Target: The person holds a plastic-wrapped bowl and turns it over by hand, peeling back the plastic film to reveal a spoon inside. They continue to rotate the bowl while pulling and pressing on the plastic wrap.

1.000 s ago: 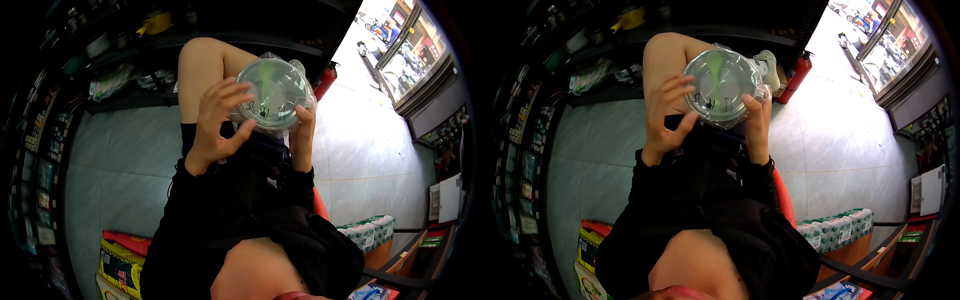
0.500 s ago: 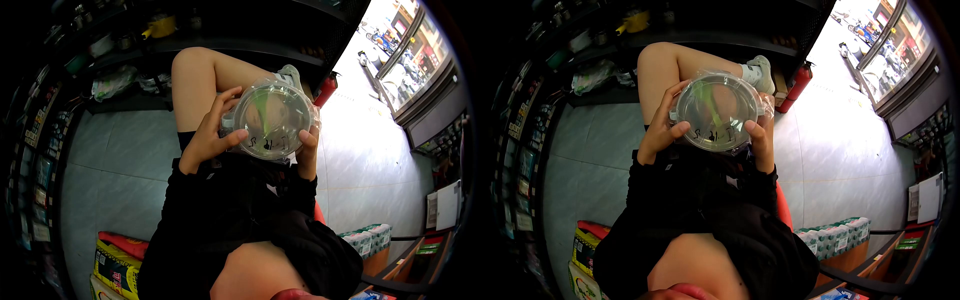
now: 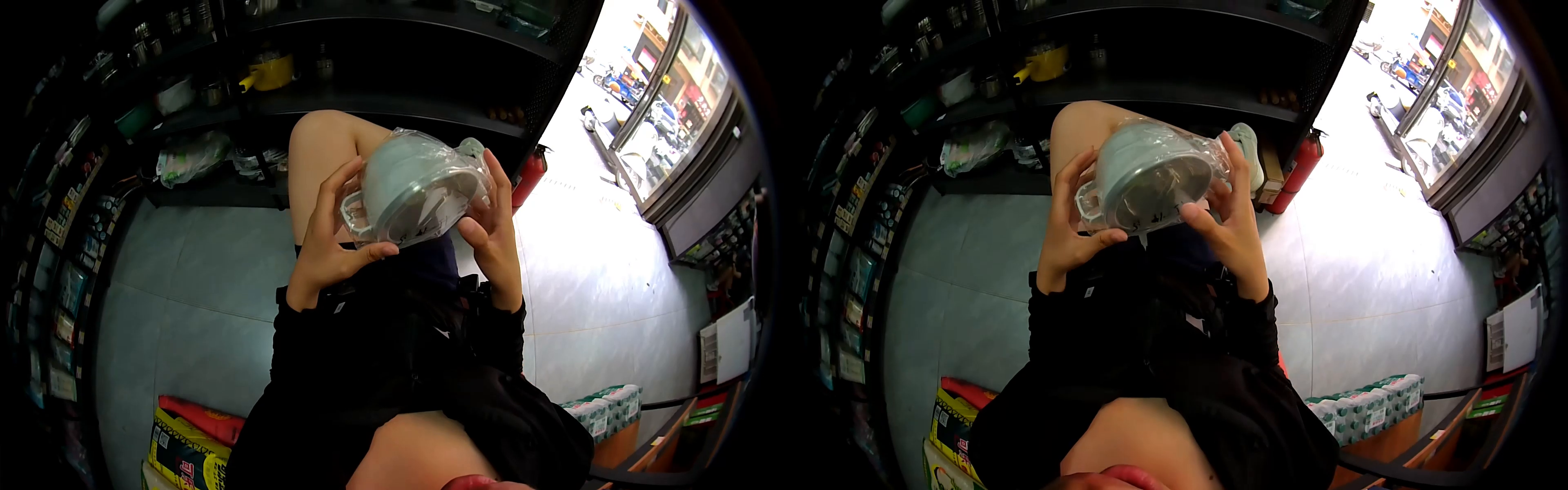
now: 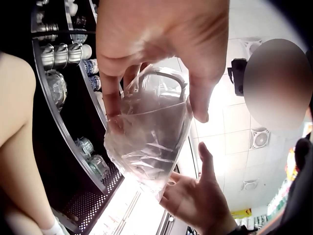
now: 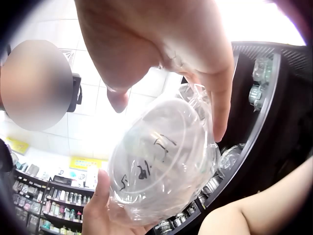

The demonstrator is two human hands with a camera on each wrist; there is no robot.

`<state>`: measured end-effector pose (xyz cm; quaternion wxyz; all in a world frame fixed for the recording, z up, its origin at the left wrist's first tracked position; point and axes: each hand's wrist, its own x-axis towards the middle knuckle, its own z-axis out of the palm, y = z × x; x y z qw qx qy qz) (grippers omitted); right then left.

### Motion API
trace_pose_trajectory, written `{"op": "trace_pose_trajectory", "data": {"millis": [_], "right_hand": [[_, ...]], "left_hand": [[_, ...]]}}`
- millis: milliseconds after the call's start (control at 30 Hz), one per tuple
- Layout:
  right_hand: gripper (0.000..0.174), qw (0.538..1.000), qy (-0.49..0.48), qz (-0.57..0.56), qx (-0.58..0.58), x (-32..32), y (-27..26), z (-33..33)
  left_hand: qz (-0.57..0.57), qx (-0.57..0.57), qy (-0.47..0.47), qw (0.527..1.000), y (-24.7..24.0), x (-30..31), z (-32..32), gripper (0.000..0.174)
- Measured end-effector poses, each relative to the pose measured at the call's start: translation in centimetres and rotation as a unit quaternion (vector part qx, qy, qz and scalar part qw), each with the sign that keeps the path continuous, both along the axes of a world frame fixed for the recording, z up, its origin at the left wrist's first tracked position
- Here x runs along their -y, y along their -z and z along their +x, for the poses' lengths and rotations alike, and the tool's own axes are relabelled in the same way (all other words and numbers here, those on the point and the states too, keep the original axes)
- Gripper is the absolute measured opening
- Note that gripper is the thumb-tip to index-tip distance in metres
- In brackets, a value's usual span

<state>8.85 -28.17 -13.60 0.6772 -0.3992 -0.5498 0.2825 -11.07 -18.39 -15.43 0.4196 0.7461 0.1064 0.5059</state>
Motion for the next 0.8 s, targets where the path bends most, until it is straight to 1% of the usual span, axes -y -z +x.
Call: {"op": "trace_pose_trajectory", "data": {"millis": [67,100,200,267,333,400,433,500,600,733,800], "right_hand": [[0.096,0.999,-0.002,-0.023,0.036,-0.1,-1.0,0.0],[0.095,0.999,-0.006,-0.023,0.034,-0.1,-1.5,-0.1],[0.09,0.997,-0.019,0.015,0.08,-0.2,-1.7,0.5],[0.082,0.999,-0.026,0.015,0.045,0.0,-2.0,0.6],[0.073,1.0,-0.006,0.01,0.023,0.4,-2.1,0.6],[0.065,0.999,0.039,0.003,0.017,0.6,-2.1,0.2],[0.06,0.999,0.047,0.02,-0.001,0.8,-2.0,0.0],[0.06,0.998,0.06,0.034,-0.01,1.3,-0.9,-0.1],[0.06,0.997,0.069,0.029,-0.023,1.4,0.4,-0.1],[0.063,0.999,0.045,0.012,-0.016,1.6,0.6,-0.4],[0.063,0.999,0.041,0.033,0.006,1.3,1.3,-0.3]], "left_hand": [[0.018,0.011,-0.001,1.0,-0.2,0.0,-0.1,0.105],[0.026,0.016,-0.003,1.0,-0.3,0.0,-0.1,0.106],[0.046,0.025,-0.02,0.998,-0.2,-0.3,-0.4,0.104],[0.036,0.023,-0.03,0.999,-0.3,-0.2,-0.4,0.102],[0.01,0.026,-0.033,0.999,-0.3,0.2,-0.3,0.1],[-0.029,0.035,-0.031,0.998,-0.5,0.8,-0.1,0.097],[-0.036,0.037,-0.027,0.998,-0.5,0.9,0.0,0.096],[-0.05,0.043,-0.018,0.998,-0.5,0.9,-0.2,0.093],[-0.004,0.005,-0.042,0.999,-0.6,0.7,-0.3,0.089],[-0.027,0.009,-0.064,0.998,-1.1,1.0,-0.8,0.086],[-0.033,0.017,-0.066,0.997,-0.8,0.6,-1.1,0.084]]}}
